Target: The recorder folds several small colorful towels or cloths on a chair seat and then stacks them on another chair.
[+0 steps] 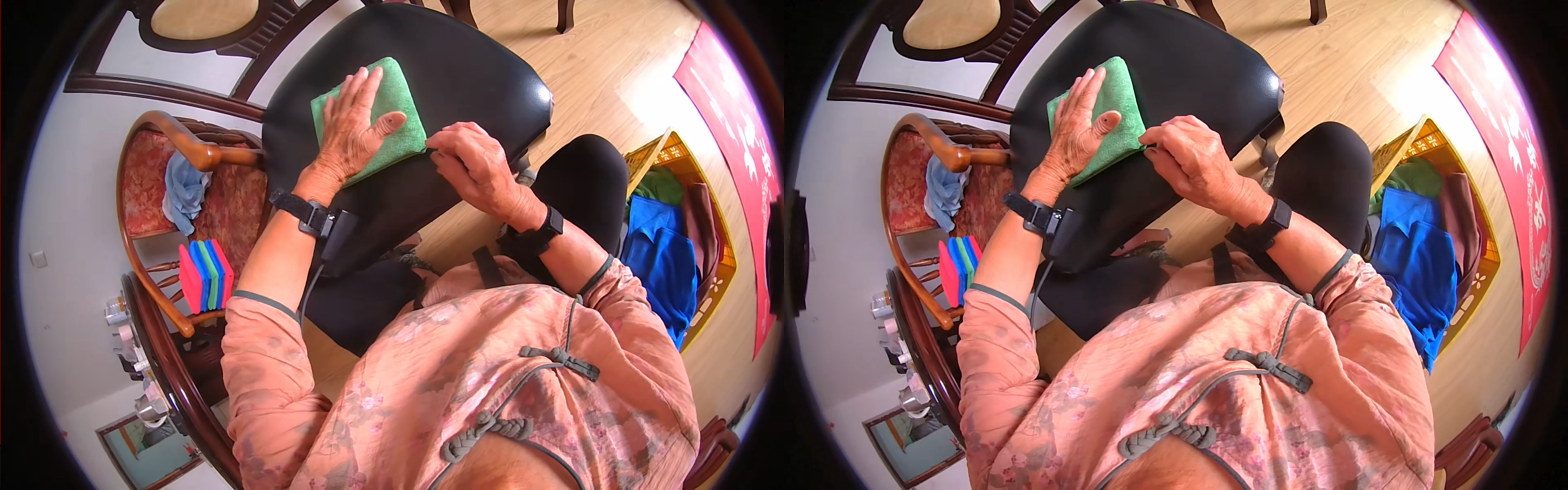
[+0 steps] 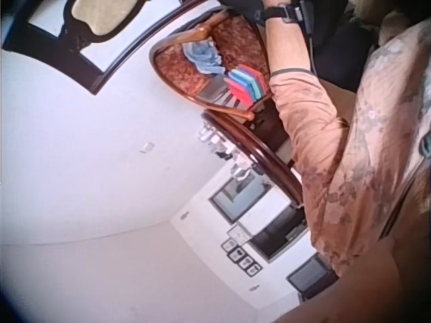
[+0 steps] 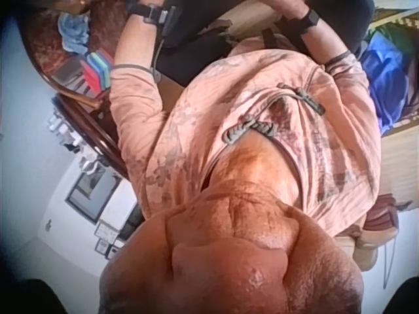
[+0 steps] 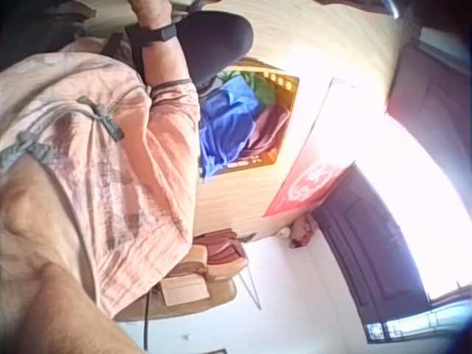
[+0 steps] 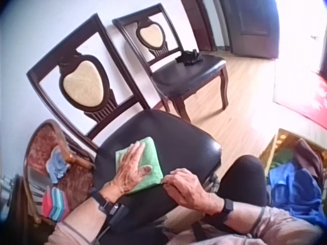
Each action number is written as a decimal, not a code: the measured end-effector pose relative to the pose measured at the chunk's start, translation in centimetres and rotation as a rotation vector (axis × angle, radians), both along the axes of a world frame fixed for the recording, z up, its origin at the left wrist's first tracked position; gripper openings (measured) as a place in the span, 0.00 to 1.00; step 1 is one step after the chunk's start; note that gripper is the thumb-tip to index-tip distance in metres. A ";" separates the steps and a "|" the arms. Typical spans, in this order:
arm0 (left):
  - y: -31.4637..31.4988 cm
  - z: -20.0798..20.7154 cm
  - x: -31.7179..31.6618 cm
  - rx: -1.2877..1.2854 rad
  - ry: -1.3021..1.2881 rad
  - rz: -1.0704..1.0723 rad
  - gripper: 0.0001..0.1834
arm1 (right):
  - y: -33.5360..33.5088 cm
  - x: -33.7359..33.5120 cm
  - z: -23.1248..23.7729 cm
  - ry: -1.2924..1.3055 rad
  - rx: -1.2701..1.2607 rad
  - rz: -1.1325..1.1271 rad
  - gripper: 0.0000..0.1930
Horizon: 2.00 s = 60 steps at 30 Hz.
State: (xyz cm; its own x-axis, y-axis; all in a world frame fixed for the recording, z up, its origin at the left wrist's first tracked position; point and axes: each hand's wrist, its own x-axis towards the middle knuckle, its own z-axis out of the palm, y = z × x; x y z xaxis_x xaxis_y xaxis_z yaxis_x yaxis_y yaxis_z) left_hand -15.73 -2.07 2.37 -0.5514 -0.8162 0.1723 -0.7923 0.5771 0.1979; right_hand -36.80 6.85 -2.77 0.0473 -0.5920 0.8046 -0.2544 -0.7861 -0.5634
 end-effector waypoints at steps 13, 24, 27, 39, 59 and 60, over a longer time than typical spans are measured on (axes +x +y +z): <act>0.5 -1.9 0.4 -0.125 -0.168 0.050 0.48 | -0.1 0.2 0.1 0.015 -0.002 -0.002 0.11; 0.1 -1.6 0.2 -0.090 -0.123 0.060 0.50 | -0.1 0.2 -0.1 0.012 -0.013 -0.016 0.10; 0.2 -0.9 0.4 -0.007 -0.094 0.092 0.50 | 0.1 0.2 -0.2 0.004 -0.021 -0.010 0.10; 1.4 -2.0 0.7 -0.127 -0.165 0.095 0.48 | -0.1 0.2 0.0 0.009 -0.003 -0.010 0.10; 1.7 -0.8 1.3 -0.006 -0.087 0.122 0.49 | 0.0 0.1 -0.1 0.017 -0.003 -0.014 0.09; 2.0 -1.2 1.4 -0.046 -0.131 0.124 0.48 | -0.1 0.1 -0.1 0.024 0.002 -0.009 0.09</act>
State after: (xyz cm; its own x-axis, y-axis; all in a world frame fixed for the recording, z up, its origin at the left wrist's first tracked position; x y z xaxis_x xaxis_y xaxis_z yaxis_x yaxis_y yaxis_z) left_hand -14.33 -0.10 1.21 -0.4674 -0.8722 0.1440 -0.8752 0.4796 0.0641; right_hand -36.73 6.73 -2.90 0.0616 -0.5941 0.8020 -0.2751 -0.7825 -0.5585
